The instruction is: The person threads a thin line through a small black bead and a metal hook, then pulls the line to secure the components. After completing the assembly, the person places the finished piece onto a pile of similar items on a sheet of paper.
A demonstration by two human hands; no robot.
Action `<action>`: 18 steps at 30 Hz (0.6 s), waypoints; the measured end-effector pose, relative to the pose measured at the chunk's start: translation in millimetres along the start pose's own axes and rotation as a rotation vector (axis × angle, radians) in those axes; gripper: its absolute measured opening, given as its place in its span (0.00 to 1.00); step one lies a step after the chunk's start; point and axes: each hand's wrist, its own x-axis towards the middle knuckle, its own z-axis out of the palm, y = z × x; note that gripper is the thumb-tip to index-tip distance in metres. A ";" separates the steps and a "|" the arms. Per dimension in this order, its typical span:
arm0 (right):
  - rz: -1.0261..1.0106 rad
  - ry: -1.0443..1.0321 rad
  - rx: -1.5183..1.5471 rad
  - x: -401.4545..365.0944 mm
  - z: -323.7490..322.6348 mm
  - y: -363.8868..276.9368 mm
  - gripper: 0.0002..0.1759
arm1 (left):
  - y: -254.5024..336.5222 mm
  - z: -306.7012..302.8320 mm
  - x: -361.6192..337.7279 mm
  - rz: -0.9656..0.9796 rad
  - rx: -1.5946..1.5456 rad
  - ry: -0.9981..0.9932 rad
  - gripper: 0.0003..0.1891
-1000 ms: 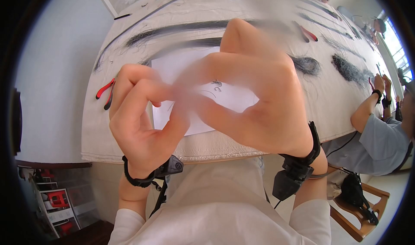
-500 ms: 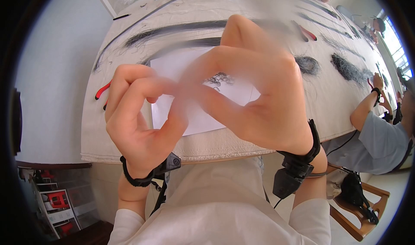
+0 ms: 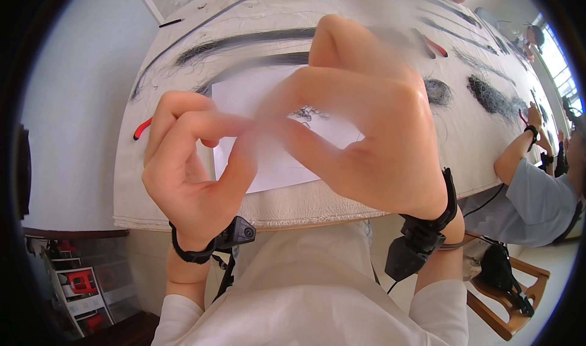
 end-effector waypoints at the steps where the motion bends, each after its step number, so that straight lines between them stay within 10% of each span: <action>1: 0.000 -0.001 0.000 -0.3 0.1 0.3 0.14 | 0.6 -0.2 0.1 0.000 0.000 0.001 0.09; 18: -0.065 -0.003 -0.021 1.9 -1.2 2.9 0.18 | 1.1 -2.8 1.2 0.004 0.010 -0.007 0.09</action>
